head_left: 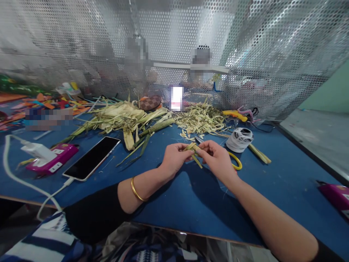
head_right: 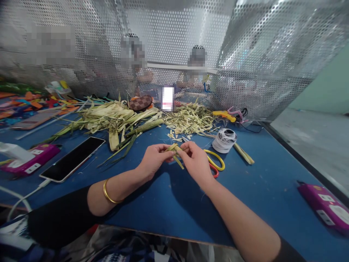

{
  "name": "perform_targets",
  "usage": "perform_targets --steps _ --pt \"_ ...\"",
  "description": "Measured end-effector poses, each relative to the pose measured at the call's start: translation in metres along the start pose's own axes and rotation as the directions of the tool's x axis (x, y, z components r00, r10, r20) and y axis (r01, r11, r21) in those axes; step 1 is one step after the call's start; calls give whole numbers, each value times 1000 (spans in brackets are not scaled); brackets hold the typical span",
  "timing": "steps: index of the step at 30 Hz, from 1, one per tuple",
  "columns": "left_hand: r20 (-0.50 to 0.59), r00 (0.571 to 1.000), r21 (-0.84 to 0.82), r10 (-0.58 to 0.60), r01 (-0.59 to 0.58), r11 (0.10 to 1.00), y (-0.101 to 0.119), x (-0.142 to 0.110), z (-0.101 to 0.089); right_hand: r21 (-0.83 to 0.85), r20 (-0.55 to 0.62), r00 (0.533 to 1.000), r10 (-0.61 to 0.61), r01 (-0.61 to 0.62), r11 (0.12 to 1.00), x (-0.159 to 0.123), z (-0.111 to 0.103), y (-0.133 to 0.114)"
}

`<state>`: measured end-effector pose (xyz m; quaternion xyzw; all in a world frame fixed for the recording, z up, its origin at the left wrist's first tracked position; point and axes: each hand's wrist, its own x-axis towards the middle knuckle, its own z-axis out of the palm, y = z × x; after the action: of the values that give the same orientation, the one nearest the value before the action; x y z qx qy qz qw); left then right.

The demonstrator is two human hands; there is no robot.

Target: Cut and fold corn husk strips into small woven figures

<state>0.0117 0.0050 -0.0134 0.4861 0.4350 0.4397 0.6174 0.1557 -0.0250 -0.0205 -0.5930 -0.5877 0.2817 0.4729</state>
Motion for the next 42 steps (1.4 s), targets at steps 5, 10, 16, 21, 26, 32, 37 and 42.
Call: perform_targets --steps 5,10,16,21,26,32,37,42 --pt "7 998 -68 -64 65 996 -2 0 0 -433 -24 945 -326 284 855 -5 -2 -4" --pt "17 997 -100 -72 73 992 -2 -1 1 -527 -17 889 -457 381 760 -8 -1 -7" --pt "21 998 -99 -51 52 994 -4 -2 2 -394 -96 917 -387 322 861 -6 0 -7" --pt "34 998 -113 -61 65 991 -5 -2 2 -364 -132 924 -359 292 884 -6 1 -6" --pt "23 999 -77 -25 27 997 -5 -4 3 -360 -152 931 -332 260 896 -6 1 -5" --pt "53 998 35 14 -15 999 -9 -3 3 -273 -120 956 -268 227 935 -4 -1 -3" --pt "60 998 29 30 -31 999 -8 1 -1 -161 -25 970 -242 235 958 -3 -5 -7" --pt "86 996 33 17 -20 999 -5 0 -1 96 16 999 37 -38 995 2 -7 -8"
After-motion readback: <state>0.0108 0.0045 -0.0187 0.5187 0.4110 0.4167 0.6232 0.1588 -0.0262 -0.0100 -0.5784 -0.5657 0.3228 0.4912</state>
